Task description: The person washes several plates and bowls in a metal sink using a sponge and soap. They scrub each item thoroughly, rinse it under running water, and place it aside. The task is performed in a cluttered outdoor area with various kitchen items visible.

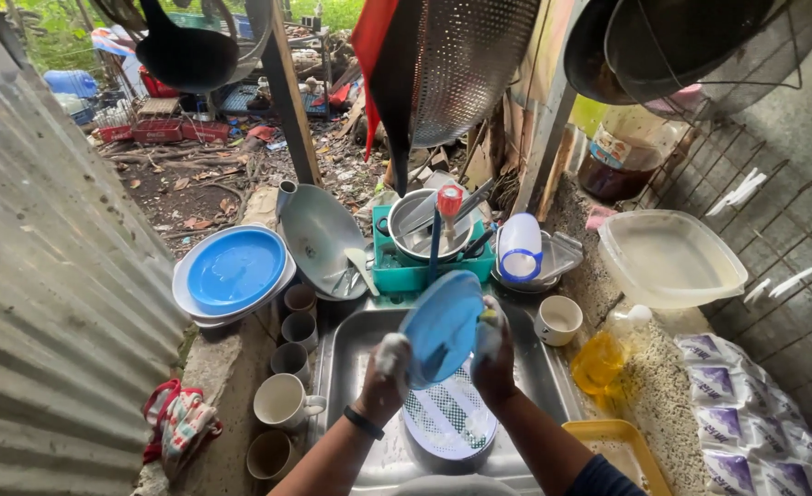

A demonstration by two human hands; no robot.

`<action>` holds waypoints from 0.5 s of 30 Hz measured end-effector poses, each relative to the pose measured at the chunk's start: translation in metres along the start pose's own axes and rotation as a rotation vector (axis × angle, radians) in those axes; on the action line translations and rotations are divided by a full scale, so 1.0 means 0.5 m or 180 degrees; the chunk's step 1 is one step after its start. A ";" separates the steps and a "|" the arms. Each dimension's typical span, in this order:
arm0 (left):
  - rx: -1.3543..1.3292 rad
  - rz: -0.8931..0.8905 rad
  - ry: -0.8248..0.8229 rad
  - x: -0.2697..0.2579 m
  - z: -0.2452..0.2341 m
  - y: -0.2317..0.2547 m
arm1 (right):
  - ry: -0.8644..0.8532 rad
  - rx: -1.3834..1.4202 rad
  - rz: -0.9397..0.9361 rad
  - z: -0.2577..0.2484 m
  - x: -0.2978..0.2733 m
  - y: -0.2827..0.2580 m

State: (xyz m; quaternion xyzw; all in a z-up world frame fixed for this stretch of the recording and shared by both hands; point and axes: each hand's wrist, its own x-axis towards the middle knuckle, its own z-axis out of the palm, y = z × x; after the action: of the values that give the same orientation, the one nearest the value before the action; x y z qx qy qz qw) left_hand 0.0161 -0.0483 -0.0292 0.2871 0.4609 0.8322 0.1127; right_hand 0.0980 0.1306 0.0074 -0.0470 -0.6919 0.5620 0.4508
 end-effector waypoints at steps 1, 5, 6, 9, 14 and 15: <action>0.0003 -0.0016 -0.0016 0.005 0.026 0.050 | 0.0021 -0.0004 0.0009 -0.004 0.000 0.062; 0.2164 0.0527 -0.1380 0.017 0.072 0.158 | 0.0378 0.1409 0.1416 0.002 0.019 0.146; 0.2877 0.0635 -0.1653 0.022 0.069 0.163 | 0.0298 0.2219 0.1799 0.012 0.034 0.127; 0.3577 0.0371 -0.2437 0.035 0.112 0.217 | 0.0155 0.1605 0.2092 0.001 0.015 0.156; 0.4464 0.0985 -0.2689 -0.005 0.103 0.109 | -0.0216 0.0162 0.2757 -0.093 -0.036 0.218; 0.4861 0.1015 -0.2887 -0.009 0.101 0.090 | -0.0330 -0.0313 0.2908 -0.110 -0.043 0.231</action>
State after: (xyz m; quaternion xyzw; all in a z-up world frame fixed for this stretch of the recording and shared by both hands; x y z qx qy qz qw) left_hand 0.0525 -0.0394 0.0275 0.6448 0.7541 0.1121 -0.0544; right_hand 0.0969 0.2008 -0.1020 -0.3402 -0.6477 0.6712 0.1190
